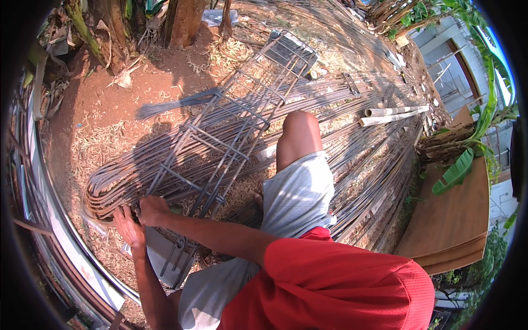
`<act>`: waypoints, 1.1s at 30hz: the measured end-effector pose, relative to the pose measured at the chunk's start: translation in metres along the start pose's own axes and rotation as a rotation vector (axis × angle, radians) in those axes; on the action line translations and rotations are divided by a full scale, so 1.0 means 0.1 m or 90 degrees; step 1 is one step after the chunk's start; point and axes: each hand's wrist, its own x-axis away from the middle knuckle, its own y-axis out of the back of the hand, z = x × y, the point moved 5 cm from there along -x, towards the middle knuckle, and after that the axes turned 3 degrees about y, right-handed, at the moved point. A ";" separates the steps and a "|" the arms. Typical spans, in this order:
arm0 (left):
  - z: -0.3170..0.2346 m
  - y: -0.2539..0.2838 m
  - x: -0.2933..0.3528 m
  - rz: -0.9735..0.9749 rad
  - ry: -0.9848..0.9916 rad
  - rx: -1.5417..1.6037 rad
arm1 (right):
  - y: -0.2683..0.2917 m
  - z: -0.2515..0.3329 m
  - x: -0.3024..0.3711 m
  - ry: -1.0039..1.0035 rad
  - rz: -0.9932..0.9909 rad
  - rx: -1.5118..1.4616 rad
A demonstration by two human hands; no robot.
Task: The person assembles a metal frame by hand, bending and twisting metal rods to form a grid structure. They work on the ground, manipulating the rods to create a rectangular frame with crossbars.
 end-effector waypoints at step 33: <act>0.25 -0.40 -0.14 0.115 0.649 0.972 | 0.07 0.11 0.09 -0.008 0.030 0.036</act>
